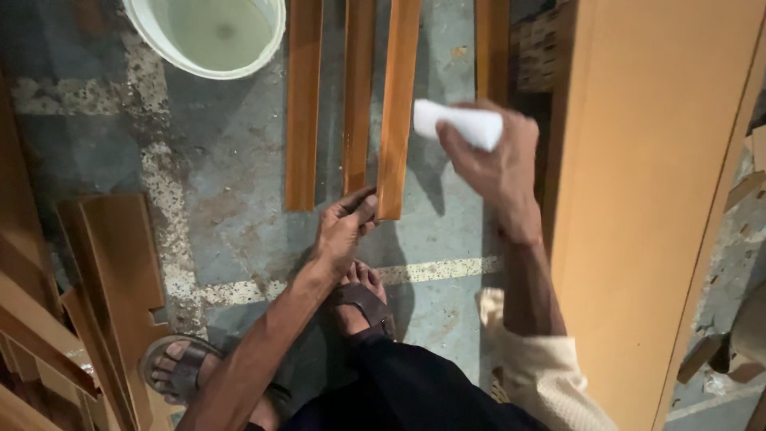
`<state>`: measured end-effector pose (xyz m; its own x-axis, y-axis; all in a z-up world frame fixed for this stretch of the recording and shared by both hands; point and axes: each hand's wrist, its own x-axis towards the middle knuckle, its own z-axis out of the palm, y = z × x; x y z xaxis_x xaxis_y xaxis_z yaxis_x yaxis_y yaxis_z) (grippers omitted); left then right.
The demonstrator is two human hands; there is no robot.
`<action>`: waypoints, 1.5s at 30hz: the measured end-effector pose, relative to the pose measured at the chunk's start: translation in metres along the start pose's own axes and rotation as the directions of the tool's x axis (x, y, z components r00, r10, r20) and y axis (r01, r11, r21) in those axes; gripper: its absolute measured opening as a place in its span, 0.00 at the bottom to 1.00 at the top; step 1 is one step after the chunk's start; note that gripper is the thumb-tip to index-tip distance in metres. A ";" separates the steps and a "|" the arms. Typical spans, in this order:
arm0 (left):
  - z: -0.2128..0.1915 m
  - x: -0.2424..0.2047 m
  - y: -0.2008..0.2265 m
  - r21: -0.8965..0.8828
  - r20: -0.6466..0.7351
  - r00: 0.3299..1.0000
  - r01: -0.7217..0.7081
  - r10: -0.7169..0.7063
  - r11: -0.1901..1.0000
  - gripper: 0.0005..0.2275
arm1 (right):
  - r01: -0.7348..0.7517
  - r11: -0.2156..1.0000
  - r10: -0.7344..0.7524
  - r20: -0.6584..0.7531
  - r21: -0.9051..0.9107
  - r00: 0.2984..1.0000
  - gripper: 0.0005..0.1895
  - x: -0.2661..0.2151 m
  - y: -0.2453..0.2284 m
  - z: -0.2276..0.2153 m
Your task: The person wipes a long wooden strip with a white cloth, repeatedly dipping the cloth into a bucket of water. They then inspect the strip by hand, rubbing its surface.
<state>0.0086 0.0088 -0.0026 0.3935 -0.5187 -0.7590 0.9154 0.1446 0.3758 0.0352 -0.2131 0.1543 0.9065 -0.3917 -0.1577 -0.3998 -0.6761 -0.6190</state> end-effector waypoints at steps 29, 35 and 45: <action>-0.023 -0.008 -0.011 -0.225 0.236 0.971 0.094 -0.039 0.970 0.20 | 0.115 0.993 -0.119 -0.110 -0.037 0.987 0.14 0.081 0.010 0.047; -0.032 -0.013 -0.013 -0.067 0.204 0.979 0.014 0.000 0.998 0.19 | -0.297 0.955 0.257 0.440 0.022 0.860 0.16 0.004 -0.008 0.035; -0.032 -0.012 -0.009 -0.108 0.124 0.984 0.138 -0.124 0.985 0.20 | 0.138 0.989 -0.137 0.022 -0.046 0.990 0.15 0.051 0.021 0.060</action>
<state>-0.0021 0.0405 -0.0133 0.2631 -0.6331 -0.7279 0.9647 0.1616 0.2082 0.0812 -0.2100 0.0876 0.9554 -0.2816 -0.0888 -0.2771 -0.7514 -0.5989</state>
